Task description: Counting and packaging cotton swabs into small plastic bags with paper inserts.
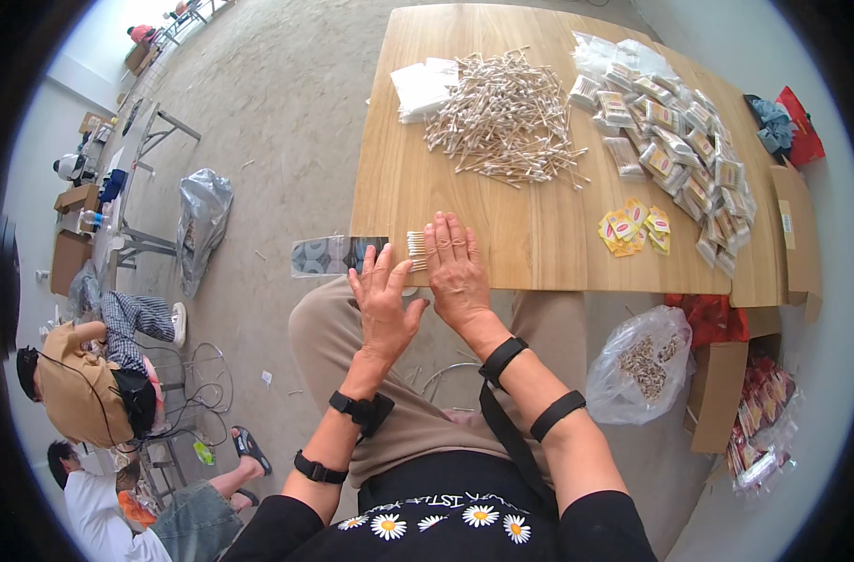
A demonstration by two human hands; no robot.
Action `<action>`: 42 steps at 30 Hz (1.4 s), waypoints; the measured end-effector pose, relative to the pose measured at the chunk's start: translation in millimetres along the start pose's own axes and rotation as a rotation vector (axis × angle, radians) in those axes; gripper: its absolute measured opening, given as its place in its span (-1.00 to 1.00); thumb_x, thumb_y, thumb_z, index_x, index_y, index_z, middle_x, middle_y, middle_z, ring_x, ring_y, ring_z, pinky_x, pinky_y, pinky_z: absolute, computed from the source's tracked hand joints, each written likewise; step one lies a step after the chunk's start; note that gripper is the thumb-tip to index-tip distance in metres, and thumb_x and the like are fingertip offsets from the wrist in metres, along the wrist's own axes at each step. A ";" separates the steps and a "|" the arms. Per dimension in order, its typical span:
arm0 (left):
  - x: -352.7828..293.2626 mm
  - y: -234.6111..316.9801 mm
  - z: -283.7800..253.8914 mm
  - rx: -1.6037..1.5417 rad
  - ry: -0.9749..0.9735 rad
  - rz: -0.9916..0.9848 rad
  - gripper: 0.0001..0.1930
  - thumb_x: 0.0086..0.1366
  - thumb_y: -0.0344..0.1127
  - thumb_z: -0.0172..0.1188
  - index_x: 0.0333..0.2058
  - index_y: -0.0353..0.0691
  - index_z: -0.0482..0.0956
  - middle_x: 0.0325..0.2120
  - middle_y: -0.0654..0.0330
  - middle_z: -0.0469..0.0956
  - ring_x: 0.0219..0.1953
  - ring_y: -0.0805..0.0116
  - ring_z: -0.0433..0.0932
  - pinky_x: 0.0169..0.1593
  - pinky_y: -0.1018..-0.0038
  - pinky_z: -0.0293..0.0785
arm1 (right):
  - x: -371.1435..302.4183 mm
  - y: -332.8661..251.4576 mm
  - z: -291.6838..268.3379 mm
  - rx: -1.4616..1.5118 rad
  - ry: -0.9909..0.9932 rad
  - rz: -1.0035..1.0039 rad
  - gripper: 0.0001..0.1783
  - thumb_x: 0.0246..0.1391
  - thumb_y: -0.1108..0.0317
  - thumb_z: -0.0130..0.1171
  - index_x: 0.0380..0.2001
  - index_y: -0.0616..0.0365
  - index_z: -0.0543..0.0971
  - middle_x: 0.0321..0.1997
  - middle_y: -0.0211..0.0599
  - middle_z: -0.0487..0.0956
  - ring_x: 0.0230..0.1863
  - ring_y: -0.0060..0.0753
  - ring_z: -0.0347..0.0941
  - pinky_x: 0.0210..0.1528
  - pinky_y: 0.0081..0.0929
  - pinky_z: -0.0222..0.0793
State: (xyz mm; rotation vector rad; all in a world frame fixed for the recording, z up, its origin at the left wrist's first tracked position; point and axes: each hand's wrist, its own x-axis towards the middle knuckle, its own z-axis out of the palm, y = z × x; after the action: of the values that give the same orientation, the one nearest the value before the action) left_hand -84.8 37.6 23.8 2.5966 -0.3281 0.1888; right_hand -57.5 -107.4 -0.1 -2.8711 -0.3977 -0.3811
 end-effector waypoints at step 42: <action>17.1 -1.8 2.4 0.033 -0.002 0.025 -0.22 -0.15 -0.28 0.49 0.13 -0.20 0.43 0.31 -0.03 0.21 0.44 -0.08 -0.02 0.38 -0.27 -0.22 | 0.6 -1.7 -3.0 -0.054 -0.019 0.003 -0.24 0.01 0.37 0.13 0.33 0.26 0.25 0.47 -0.04 0.17 0.53 -0.08 -0.02 0.52 -0.13 -0.11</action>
State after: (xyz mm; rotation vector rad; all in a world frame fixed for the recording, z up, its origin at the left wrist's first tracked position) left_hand -67.7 34.6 24.3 2.6267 -0.3608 0.2019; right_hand -58.2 -106.4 3.3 -2.9292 -0.3922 -0.3692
